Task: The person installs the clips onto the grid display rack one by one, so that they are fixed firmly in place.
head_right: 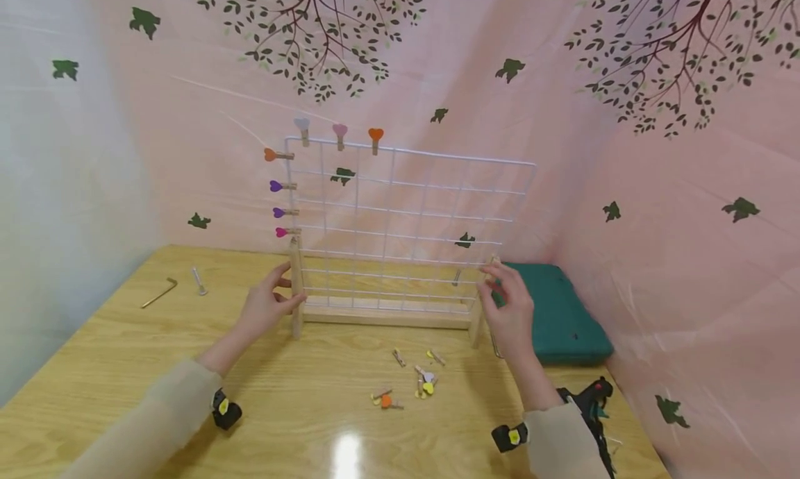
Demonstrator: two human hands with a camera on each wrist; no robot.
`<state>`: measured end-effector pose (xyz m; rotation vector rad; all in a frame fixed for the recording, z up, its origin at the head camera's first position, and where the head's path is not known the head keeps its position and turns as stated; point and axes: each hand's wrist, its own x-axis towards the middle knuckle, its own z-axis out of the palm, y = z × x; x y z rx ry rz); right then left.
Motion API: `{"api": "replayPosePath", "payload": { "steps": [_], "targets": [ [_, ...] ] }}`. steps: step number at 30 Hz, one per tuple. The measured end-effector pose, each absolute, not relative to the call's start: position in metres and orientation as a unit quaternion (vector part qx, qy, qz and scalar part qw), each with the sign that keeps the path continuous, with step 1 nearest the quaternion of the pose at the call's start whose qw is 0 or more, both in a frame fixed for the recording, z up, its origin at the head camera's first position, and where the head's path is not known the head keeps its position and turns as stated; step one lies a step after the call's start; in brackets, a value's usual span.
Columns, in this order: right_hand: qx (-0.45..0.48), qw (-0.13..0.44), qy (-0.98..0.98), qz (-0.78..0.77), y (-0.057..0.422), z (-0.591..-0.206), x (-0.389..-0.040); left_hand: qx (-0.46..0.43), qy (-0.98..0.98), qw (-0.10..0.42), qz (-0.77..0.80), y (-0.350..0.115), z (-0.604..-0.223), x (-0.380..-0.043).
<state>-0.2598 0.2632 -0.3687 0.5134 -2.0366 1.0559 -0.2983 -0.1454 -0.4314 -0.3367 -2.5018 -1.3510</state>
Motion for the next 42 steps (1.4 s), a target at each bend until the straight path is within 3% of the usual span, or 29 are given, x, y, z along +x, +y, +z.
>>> {"api": "replayPosePath", "payload": {
  "steps": [15,18,25,42],
  "targets": [
    [0.394,0.041,-0.872,0.287,0.176,-0.43,-0.221,-0.105,-0.871,0.149,-0.455,-0.144,-0.431,-0.296],
    [0.423,0.01,-0.875,0.236,0.167,-0.443,-0.218,-0.108,-0.872,0.148,-0.454,-0.143,-0.431,-0.296],
    [0.451,0.0,-0.875,0.174,0.16,-0.453,-0.219,-0.102,-0.878,0.144,-0.445,-0.14,-0.429,-0.295],
    [0.397,-0.131,-0.859,0.294,0.158,-0.443,-0.233,-0.102,-0.879,0.149,-0.441,-0.138,-0.427,-0.293]
  ]
}}
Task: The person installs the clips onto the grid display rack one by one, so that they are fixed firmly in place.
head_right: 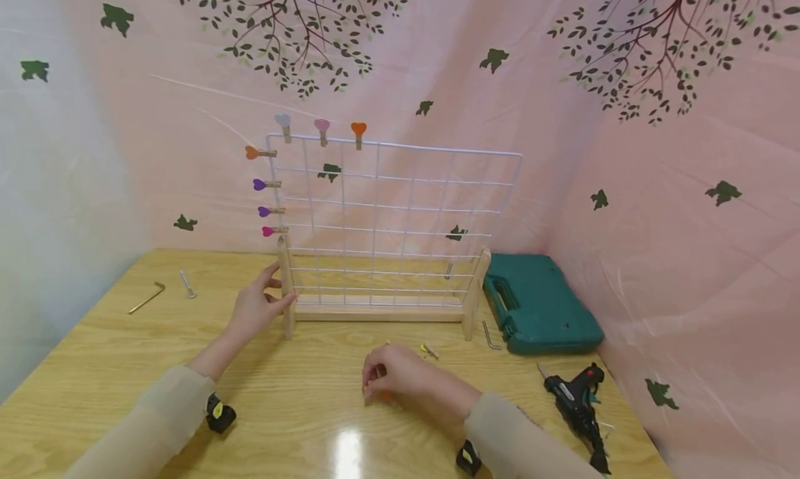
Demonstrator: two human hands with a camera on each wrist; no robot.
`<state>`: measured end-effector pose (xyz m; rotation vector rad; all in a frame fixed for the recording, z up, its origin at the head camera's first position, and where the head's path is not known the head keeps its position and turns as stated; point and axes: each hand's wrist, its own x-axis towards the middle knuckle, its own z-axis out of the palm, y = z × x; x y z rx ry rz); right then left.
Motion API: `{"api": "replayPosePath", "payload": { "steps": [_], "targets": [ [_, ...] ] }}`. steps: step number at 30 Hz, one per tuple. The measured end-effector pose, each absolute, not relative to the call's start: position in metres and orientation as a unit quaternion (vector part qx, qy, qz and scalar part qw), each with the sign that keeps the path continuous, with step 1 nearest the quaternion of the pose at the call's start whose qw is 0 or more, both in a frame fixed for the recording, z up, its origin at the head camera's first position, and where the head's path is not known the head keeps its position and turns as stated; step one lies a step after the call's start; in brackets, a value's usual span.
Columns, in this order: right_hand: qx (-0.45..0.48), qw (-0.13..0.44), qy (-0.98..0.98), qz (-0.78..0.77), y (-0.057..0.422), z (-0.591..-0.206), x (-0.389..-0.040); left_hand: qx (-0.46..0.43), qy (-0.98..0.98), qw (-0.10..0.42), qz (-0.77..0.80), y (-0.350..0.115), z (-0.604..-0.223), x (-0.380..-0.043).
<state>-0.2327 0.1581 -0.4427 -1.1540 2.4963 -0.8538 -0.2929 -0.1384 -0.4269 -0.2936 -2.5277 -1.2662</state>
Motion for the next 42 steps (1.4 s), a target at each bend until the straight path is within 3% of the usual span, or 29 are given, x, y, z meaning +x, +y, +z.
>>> {"api": "replayPosePath", "payload": {
  "steps": [4,12,24,29,37,42],
  "targets": [
    [-0.393,0.111,0.856,-0.317,0.16,-0.427,-0.233,-0.099,-0.879,0.147,-0.442,-0.139,-0.427,-0.293],
    [-0.431,0.004,0.843,-0.323,0.167,-0.383,-0.238,-0.102,-0.879,0.146,-0.443,-0.138,-0.428,-0.294],
    [-0.384,-0.032,0.809,-0.444,0.183,-0.272,-0.249,-0.104,-0.879,0.139,-0.445,-0.137,-0.427,-0.295],
    [-0.348,-0.076,0.791,-0.497,0.183,-0.22,-0.256,-0.102,-0.878,0.139,-0.447,-0.138,-0.427,-0.294],
    [-0.306,-0.19,0.831,-0.423,0.178,-0.145,-0.261,-0.098,-0.879,0.137,-0.445,-0.137,-0.428,-0.294],
    [-0.258,-0.208,0.861,-0.384,0.177,-0.124,-0.279,-0.097,-0.877,0.132,-0.452,-0.137,-0.428,-0.295]
  ]
}}
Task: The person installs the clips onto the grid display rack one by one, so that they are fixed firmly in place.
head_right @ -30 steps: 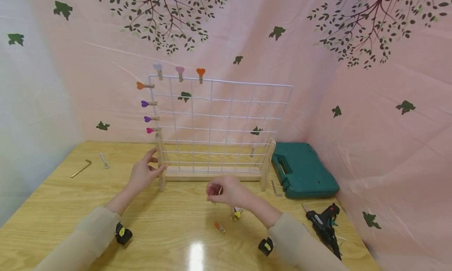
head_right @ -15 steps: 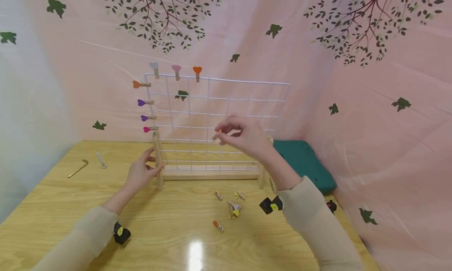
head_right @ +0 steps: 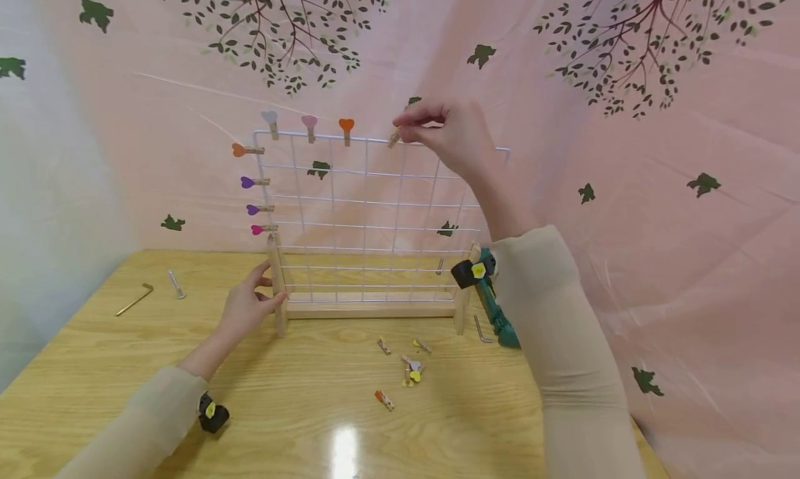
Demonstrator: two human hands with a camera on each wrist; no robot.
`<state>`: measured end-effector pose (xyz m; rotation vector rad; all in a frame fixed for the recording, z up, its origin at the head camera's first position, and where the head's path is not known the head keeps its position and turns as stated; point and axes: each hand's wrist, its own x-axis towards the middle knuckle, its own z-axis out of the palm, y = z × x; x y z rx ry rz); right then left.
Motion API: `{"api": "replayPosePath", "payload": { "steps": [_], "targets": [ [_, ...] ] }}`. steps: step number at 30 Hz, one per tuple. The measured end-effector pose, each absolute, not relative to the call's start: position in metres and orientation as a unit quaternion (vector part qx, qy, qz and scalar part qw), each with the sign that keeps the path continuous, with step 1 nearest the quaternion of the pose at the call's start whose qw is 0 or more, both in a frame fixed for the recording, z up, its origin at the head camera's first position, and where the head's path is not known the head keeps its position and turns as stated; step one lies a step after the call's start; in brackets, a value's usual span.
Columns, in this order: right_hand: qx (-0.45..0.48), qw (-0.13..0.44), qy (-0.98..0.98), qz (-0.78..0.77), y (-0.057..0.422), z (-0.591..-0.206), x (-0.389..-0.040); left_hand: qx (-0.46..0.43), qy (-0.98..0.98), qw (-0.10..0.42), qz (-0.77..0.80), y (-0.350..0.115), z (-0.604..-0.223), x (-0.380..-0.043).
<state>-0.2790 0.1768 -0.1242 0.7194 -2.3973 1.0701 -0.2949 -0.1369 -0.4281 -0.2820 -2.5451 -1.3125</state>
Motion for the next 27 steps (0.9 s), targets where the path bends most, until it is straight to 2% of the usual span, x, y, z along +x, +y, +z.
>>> {"api": "replayPosePath", "payload": {
  "steps": [6,15,22,27],
  "targets": [
    [0.257,0.201,-0.881,0.343,0.178,-0.119,-0.313,-0.101,-0.875,0.13,-0.456,-0.139,-0.43,-0.296],
    [0.298,0.274,-0.867,0.289,0.171,-0.115,-0.318,-0.106,-0.871,0.132,-0.462,-0.14,-0.431,-0.297],
    [0.29,0.257,-0.889,0.244,0.17,-0.115,-0.318,-0.113,-0.868,0.146,-0.461,-0.14,-0.432,-0.296],
    [0.293,0.231,-0.897,0.238,0.168,-0.119,-0.322,-0.105,-0.872,0.133,-0.46,-0.139,-0.431,-0.297]
  ]
}}
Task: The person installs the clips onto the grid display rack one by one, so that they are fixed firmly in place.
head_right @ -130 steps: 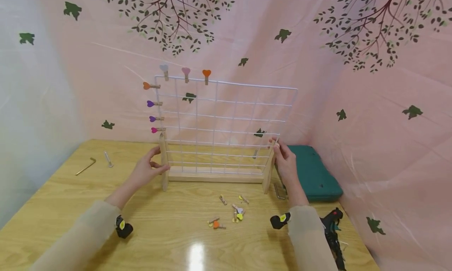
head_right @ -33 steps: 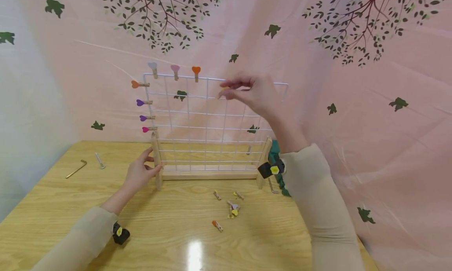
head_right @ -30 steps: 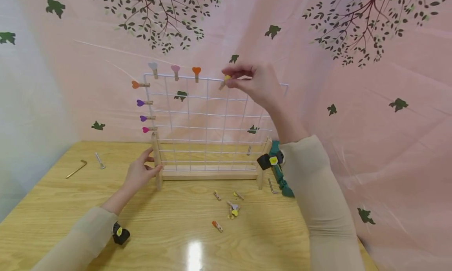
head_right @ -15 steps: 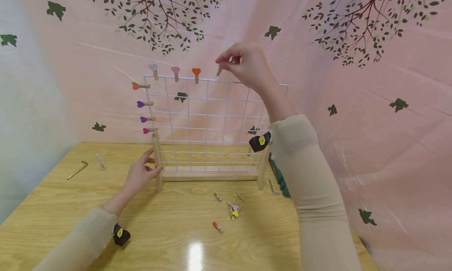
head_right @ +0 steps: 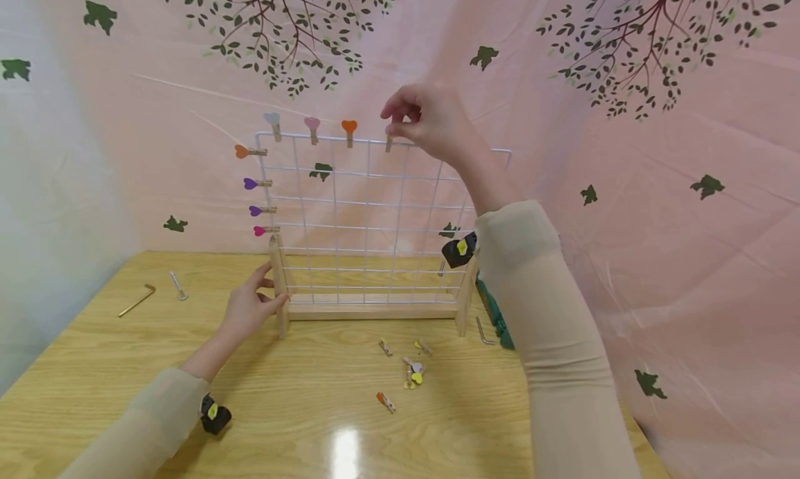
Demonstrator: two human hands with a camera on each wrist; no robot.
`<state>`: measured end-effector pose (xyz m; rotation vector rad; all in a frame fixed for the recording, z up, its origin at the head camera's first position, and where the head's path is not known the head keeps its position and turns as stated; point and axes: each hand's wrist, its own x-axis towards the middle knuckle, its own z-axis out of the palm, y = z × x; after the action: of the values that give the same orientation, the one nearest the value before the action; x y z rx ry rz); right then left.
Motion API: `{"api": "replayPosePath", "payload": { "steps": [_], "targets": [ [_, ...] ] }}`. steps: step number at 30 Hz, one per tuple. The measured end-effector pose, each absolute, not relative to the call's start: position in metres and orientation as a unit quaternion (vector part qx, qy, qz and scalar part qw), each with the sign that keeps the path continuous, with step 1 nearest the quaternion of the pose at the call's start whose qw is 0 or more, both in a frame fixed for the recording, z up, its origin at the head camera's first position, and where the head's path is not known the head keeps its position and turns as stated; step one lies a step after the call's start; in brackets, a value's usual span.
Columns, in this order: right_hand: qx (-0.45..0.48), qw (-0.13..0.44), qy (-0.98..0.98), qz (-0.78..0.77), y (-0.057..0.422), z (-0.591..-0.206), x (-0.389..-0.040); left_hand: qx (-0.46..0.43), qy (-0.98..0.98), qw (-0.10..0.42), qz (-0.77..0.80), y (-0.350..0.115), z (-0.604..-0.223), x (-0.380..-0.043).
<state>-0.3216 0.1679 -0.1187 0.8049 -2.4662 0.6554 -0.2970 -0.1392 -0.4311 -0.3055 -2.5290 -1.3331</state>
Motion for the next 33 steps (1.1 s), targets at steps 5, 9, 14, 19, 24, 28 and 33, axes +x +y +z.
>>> {"api": "replayPosePath", "payload": {
  "steps": [5,9,14,19,24,28,33],
  "targets": [
    [0.297,0.223,-0.896,0.244,0.169,-0.121,-0.325,-0.105,-0.874,0.131,-0.456,-0.14,-0.43,-0.298],
    [0.305,0.238,-0.887,0.251,0.172,-0.122,-0.323,-0.103,-0.873,0.135,-0.456,-0.14,-0.43,-0.298],
    [0.331,0.261,-0.862,0.281,0.176,-0.13,-0.307,-0.107,-0.874,0.141,-0.454,-0.139,-0.432,-0.298],
    [0.396,0.237,-0.848,0.26,0.176,-0.163,-0.286,-0.108,-0.872,0.146,-0.455,-0.137,-0.432,-0.296],
    [0.443,0.157,-0.851,0.236,0.179,-0.225,-0.273,-0.109,-0.872,0.149,-0.454,-0.137,-0.432,-0.295],
    [0.462,0.092,-0.853,0.224,0.183,-0.286,-0.262,-0.109,-0.874,0.157,-0.448,-0.137,-0.432,-0.295],
    [0.467,0.009,-0.856,0.223,0.192,-0.353,-0.245,-0.112,-0.872,0.162,-0.448,-0.138,-0.43,-0.294]
  ]
}}
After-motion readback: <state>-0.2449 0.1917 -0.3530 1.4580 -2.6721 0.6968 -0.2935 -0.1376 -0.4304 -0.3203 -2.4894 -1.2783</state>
